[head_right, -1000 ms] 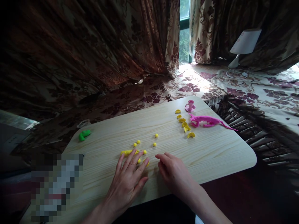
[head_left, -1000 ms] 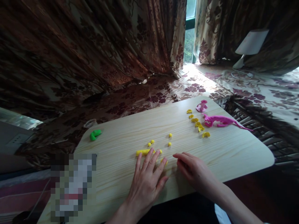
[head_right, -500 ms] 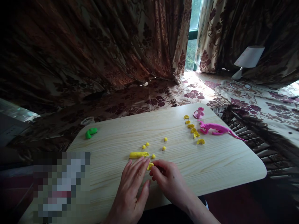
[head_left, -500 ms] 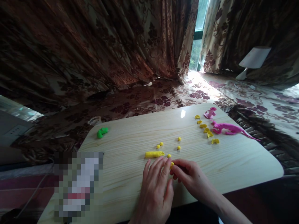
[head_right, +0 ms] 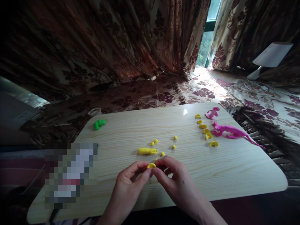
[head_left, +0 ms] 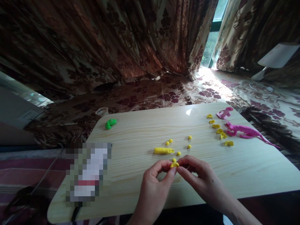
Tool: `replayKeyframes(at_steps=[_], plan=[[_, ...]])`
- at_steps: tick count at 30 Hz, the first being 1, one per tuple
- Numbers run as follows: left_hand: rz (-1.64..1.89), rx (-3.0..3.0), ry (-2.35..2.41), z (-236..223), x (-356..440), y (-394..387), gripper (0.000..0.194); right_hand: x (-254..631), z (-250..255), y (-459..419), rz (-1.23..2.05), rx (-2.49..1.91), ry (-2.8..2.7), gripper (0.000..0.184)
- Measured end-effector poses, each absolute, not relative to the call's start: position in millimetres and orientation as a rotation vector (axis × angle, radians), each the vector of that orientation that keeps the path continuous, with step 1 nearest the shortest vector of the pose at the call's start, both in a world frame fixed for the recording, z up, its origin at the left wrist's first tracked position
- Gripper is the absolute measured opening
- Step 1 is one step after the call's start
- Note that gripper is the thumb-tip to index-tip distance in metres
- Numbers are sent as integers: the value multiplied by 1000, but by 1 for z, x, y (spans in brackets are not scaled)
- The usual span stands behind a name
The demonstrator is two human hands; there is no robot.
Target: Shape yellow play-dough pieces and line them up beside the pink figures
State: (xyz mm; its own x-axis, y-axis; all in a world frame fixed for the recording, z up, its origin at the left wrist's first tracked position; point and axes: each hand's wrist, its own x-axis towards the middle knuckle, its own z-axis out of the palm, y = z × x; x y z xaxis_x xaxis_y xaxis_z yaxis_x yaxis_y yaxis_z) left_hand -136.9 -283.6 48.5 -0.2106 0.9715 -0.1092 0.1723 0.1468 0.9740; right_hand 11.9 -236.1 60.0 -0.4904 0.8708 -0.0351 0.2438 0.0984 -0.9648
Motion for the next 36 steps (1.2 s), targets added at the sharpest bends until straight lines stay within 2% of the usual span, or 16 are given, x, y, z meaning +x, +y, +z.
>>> replayKeyframes(at_steps=[12,17,21,25,36], plan=[[1047,1016,1458,52,-132,-283,12,17,53,-240,1191,-993,-1934,15],[1093,945,1406,50,-129,-286,13,19,53,-238,1269,-1023,-1929,10],[1085,934,1407,50,-128,-287,12,18,54,-237,1241,-1004,-1960,17],[1149,800,1357,50,-127,-287,14,17,56,-238,1282,-1041,-1911,13],[1261,623,1292,38,-119,-289,20,17,50,-237,1232,-979,-1966,23]])
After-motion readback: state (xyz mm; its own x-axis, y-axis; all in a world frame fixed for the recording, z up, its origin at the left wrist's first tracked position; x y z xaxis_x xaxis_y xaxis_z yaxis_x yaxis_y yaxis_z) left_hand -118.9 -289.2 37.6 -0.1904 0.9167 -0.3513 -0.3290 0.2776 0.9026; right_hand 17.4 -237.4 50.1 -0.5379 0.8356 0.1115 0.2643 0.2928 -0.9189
